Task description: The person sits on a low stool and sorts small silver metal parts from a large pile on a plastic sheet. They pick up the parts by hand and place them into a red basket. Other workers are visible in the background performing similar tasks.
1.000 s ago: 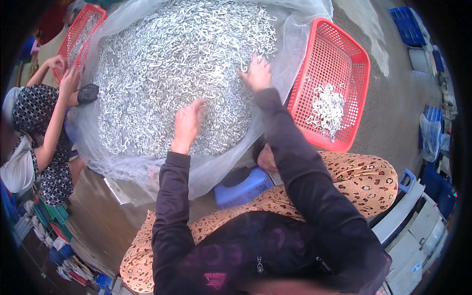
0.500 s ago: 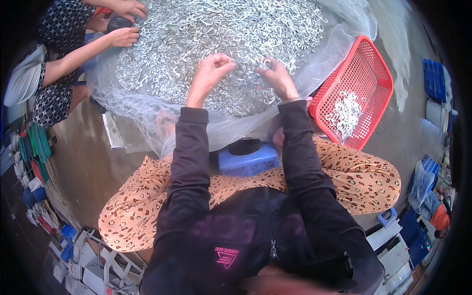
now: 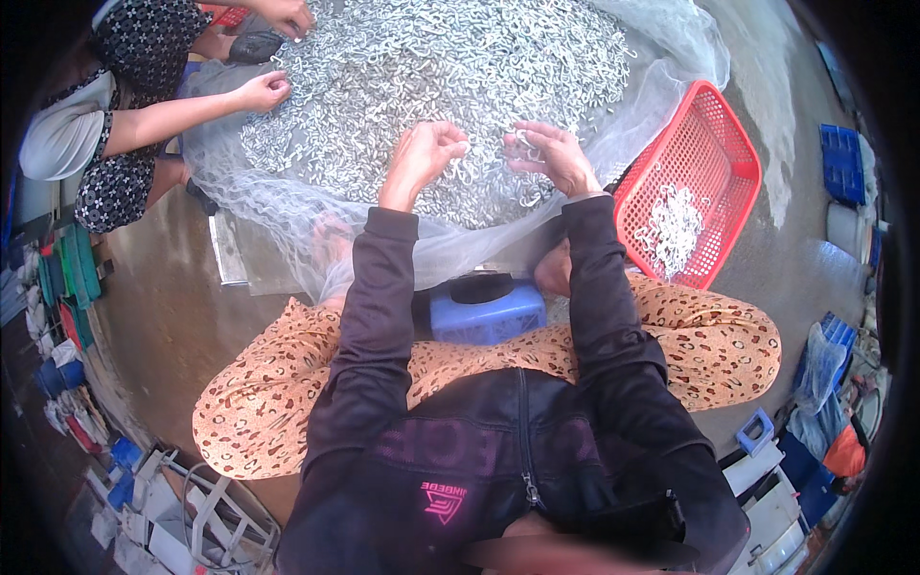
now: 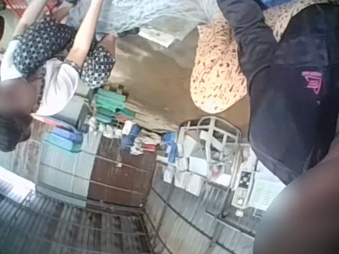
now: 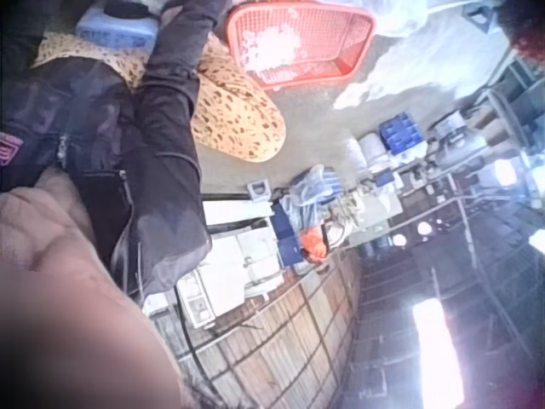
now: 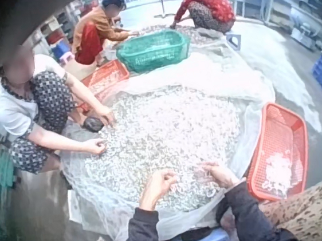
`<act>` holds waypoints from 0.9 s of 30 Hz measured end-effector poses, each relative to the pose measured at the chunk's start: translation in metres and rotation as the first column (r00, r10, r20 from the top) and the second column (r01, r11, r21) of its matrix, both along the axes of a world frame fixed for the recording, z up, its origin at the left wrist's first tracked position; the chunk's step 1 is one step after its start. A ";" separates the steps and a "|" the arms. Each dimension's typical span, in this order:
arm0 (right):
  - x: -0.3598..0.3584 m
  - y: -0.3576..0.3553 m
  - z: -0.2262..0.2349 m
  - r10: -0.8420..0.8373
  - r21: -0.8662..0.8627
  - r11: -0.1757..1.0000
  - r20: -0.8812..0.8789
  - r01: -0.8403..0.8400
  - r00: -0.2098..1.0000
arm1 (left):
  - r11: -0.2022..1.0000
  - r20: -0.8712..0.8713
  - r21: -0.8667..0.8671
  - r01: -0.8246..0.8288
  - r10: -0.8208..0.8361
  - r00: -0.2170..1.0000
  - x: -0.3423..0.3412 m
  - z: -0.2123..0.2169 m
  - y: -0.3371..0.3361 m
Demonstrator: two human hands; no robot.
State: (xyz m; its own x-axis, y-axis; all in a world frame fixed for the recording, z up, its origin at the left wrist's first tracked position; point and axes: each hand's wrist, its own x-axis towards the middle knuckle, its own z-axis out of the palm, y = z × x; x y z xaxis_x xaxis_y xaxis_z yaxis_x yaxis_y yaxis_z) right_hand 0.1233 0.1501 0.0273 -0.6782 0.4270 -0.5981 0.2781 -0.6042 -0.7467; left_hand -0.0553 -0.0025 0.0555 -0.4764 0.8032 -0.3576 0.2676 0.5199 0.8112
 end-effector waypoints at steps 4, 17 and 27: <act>-0.003 -0.002 0.004 0.008 -0.109 0.994 -0.145 -0.024 0.989 | 0.991 -0.142 0.067 0.117 -0.106 0.984 0.004 0.002 0.004; -0.003 -0.016 0.005 -0.144 -0.231 0.971 -0.348 0.064 0.926 | 0.875 0.527 0.314 -0.369 0.162 0.834 0.024 0.012 0.019; -0.021 -0.021 0.022 -0.162 -0.098 0.986 -0.441 0.132 0.883 | 0.893 0.526 0.327 -0.311 0.101 0.844 0.021 0.001 0.016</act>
State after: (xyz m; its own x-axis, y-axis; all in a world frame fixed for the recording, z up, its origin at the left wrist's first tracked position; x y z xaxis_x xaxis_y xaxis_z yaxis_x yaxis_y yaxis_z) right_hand 0.1021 0.1291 0.0491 -0.8120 0.5143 -0.2759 -0.1714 -0.6620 -0.7297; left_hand -0.0342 0.0139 0.0560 -0.4957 0.8259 -0.2688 -0.2897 0.1346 0.9476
